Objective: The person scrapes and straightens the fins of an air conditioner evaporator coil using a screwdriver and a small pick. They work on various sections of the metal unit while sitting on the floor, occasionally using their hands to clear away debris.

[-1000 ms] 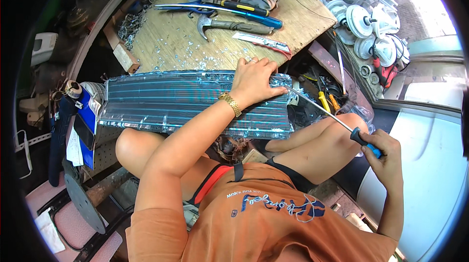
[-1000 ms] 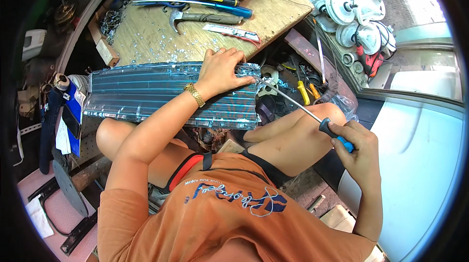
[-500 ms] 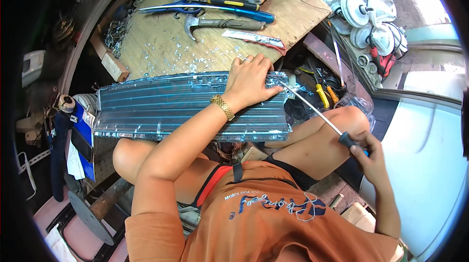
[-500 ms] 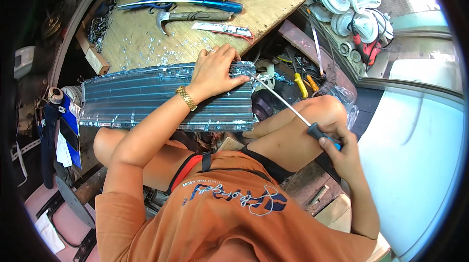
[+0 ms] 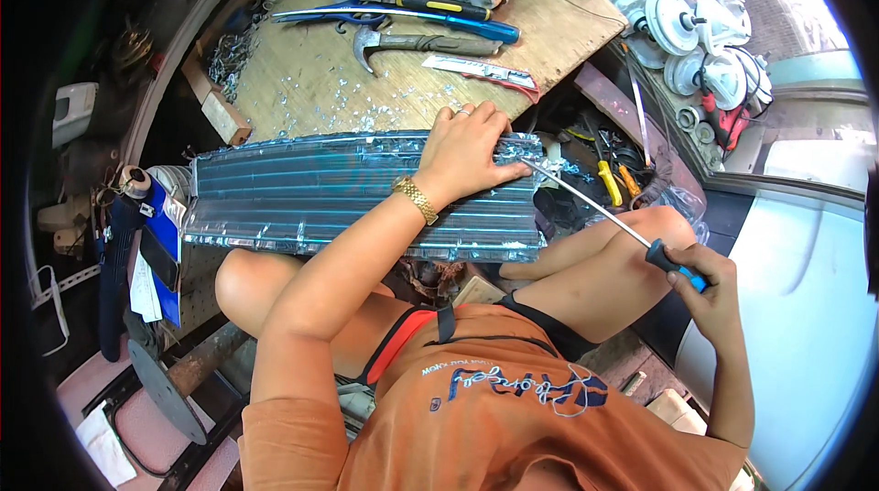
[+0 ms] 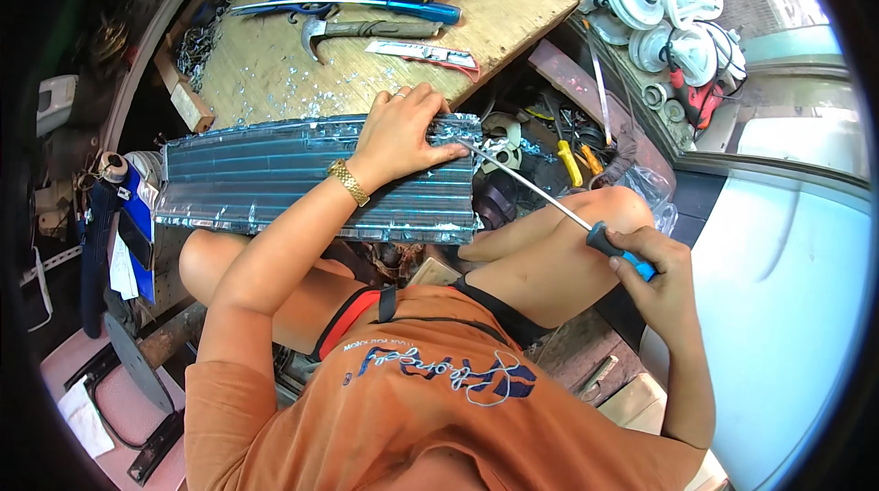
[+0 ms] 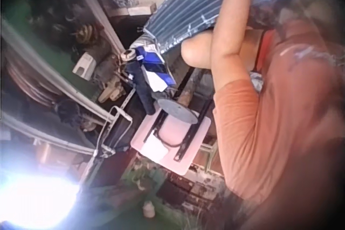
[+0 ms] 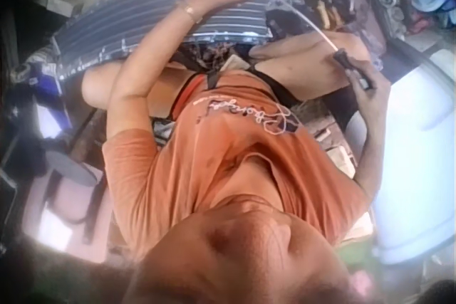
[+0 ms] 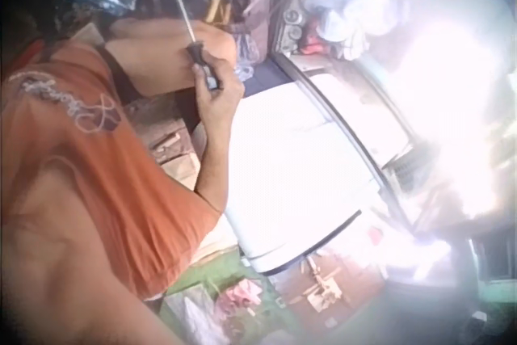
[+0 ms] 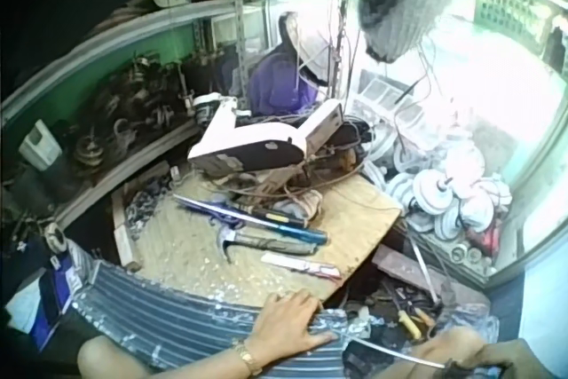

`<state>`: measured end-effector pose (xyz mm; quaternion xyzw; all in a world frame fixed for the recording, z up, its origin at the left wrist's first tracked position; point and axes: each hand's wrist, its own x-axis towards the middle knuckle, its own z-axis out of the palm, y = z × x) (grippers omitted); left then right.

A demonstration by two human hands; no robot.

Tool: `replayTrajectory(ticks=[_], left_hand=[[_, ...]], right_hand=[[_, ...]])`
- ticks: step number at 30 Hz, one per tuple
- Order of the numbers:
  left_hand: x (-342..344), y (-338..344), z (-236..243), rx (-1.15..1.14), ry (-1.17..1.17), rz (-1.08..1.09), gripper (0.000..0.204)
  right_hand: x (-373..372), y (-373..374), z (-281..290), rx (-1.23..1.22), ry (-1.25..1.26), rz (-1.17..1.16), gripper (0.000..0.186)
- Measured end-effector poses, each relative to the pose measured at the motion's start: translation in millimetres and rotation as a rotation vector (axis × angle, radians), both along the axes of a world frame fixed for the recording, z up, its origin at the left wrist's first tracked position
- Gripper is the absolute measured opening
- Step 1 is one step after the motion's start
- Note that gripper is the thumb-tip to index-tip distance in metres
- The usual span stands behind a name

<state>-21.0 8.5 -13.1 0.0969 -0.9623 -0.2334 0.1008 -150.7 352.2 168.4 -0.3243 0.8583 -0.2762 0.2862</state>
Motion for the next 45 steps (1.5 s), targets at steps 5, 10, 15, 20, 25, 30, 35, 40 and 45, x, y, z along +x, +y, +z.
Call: replayTrajectory(ticks=[5,10,15,20,25,30,35,40,45], left_hand=[[2,-3,-3,0.010,-0.031,-0.018,0.061],[-4,-3,-4,0.001,-0.032,-0.029,0.062],[0,-3,-6,-0.016,-0.001,0.037,0.068],[-1,-6,-7,-0.036,-0.007,-0.056,0.064],[-4,-5,0,-0.035,-0.059,-0.051,0.067],[-7,-4,-2,-0.027,-0.036,-0.010,0.055],[-6,-4,-4,-0.012,-0.053,-0.003,0.054],[-6,-3,-5,0.006,-0.069,-0.003,0.058],[-24,10,-6,0.035,0.012,-0.055,0.069]], right_hand=[[-39,-37,24,0.118,0.120,0.302,0.029],[-62,-70,24,0.178,0.192,0.464,0.025],[-54,-61,8,0.131,0.095,0.288,0.028],[-75,-33,1,0.056,-0.029,0.157,0.036],[-80,-29,5,0.045,0.083,0.251,0.036],[-88,-39,11,0.066,0.124,0.336,0.040],[-94,-50,7,0.077,0.132,0.402,0.039],[-89,-71,25,0.192,0.188,0.452,0.036],[-10,-82,52,0.294,0.365,0.378,0.036]])
